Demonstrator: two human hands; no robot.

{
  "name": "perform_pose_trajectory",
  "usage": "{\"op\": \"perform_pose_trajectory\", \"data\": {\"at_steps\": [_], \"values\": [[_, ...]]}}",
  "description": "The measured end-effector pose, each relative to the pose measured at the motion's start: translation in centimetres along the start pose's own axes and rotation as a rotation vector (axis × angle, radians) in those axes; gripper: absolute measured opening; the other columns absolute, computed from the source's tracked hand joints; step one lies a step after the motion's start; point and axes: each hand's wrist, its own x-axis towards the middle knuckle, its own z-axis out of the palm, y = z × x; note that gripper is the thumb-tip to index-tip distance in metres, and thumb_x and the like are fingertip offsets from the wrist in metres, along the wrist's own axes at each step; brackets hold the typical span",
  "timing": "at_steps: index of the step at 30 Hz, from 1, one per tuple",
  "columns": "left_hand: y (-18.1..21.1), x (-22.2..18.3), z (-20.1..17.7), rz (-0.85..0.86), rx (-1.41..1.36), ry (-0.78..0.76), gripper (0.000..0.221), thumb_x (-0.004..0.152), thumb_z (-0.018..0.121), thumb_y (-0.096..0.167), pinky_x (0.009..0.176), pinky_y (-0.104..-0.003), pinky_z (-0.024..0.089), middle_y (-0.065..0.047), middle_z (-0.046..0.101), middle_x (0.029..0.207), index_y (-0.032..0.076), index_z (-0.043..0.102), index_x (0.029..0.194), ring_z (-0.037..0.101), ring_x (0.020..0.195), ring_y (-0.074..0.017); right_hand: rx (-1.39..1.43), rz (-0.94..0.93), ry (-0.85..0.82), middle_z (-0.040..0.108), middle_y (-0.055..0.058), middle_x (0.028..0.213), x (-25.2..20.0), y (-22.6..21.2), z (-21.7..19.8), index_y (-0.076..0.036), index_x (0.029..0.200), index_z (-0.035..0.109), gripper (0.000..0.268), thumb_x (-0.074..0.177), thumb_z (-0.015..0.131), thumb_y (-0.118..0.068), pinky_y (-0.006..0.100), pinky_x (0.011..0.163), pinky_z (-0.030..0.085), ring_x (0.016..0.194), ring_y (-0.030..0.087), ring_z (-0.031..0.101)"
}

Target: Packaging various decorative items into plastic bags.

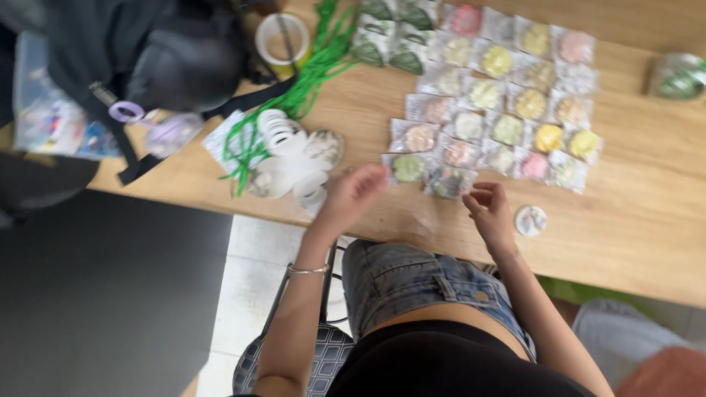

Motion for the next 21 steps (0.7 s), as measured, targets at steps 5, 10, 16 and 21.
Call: {"op": "perform_pose_trajectory", "data": {"at_steps": [5, 10, 16, 21], "values": [[0.3, -1.8, -10.6, 0.007, 0.358, 0.740, 0.016, 0.095, 0.067, 0.005, 0.067, -0.026, 0.054, -0.004, 0.075, 0.090, 0.007, 0.070, 0.110, 0.066, 0.076, -0.0090, 0.063, -0.097, -0.251, 0.072, 0.012, 0.108, -1.4, -2.6, 0.2, -0.001, 0.120, 0.061, 0.029, 0.096, 0.069, -0.016, 0.032, 0.073, 0.060, 0.093, 0.017, 0.069], [-9.2, -3.8, -20.7, 0.010, 0.778, 1.047, 0.009, 0.092, 0.070, 0.005, 0.075, -0.036, 0.057, -0.011, 0.073, 0.095, 0.005, 0.071, 0.102, 0.072, 0.080, -0.0212, -0.245, -0.353, -0.213, 0.075, 0.011, 0.098, -3.1, -6.0, 1.4, 0.000, 0.112, 0.066, 0.020, 0.096, 0.069, -0.012, 0.033, 0.068, 0.059, 0.088, 0.018, 0.073], [-13.0, -2.4, -24.1, -0.218, 0.803, 1.314, 0.039, 0.084, 0.084, 0.024, 0.073, -0.045, 0.054, -0.014, 0.070, 0.083, -0.003, 0.065, 0.105, 0.068, 0.081, -0.0339, -0.347, -0.505, -0.420, 0.075, 0.011, 0.091, -3.7, -7.7, 3.5, -0.003, 0.111, 0.070, 0.018, 0.095, 0.067, -0.011, 0.033, 0.072, 0.061, 0.078, 0.019, 0.075], [-15.2, -1.1, -25.2, -0.261, 0.666, 1.204, 0.036, 0.072, 0.088, 0.024, 0.069, -0.043, 0.055, -0.009, 0.073, 0.078, 0.004, 0.070, 0.096, 0.070, 0.074, -0.0281, -0.458, -0.640, -0.540, 0.075, 0.011, 0.091, -3.5, -9.0, 4.5, -0.005, 0.109, 0.070, 0.018, 0.092, 0.067, -0.011, 0.034, 0.071, 0.061, 0.078, 0.021, 0.075]]}}
